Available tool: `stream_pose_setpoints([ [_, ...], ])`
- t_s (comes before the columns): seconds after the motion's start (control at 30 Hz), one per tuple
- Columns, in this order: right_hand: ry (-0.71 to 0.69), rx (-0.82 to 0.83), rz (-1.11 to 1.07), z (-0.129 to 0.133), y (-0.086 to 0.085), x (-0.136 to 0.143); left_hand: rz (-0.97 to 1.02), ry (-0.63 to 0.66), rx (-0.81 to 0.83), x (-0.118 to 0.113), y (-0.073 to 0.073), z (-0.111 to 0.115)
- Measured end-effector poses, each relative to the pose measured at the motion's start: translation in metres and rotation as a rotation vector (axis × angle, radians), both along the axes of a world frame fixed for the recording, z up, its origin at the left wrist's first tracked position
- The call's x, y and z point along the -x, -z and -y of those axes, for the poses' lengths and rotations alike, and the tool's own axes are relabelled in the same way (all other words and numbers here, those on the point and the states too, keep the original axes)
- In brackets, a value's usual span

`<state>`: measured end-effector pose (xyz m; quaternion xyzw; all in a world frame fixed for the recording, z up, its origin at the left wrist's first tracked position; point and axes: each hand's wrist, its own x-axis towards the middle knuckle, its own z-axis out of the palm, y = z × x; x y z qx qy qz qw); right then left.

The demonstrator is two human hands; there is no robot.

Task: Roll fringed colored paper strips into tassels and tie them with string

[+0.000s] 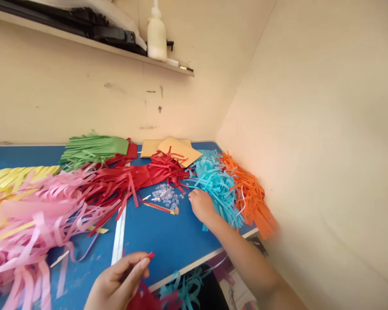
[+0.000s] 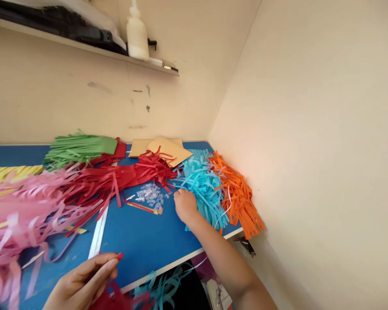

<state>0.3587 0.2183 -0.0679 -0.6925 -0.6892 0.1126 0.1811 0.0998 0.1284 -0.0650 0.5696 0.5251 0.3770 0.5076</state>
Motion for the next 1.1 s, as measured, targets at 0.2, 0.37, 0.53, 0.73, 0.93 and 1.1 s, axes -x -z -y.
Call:
stream_pose_setpoints([
  [0.2,-0.243,-0.061,-0.815,0.088,-0.022,0.044,-0.064,0.016,-0.233,-0.008,-0.003,0.001],
  [0.37,-0.066,0.015,-1.423,0.12,-0.004,0.072,-0.142,0.019,-0.346,-0.019,-0.008,0.01],
  [0.53,0.036,-0.015,-1.43,0.124,0.0,0.076,-0.213,0.023,-0.492,-0.019,-0.01,0.015],
  [0.73,-0.009,-0.104,-1.15,0.129,-0.007,0.076,-0.224,0.081,-0.625,-0.017,-0.014,0.016],
  [0.93,-0.052,-0.005,-1.2,0.13,-0.01,0.074,-0.209,0.033,-0.455,-0.015,-0.015,0.015],
  [1.1,-0.142,-0.12,-0.922,0.136,-0.014,0.073,-0.218,0.181,-0.263,-0.013,-0.019,0.013],
])
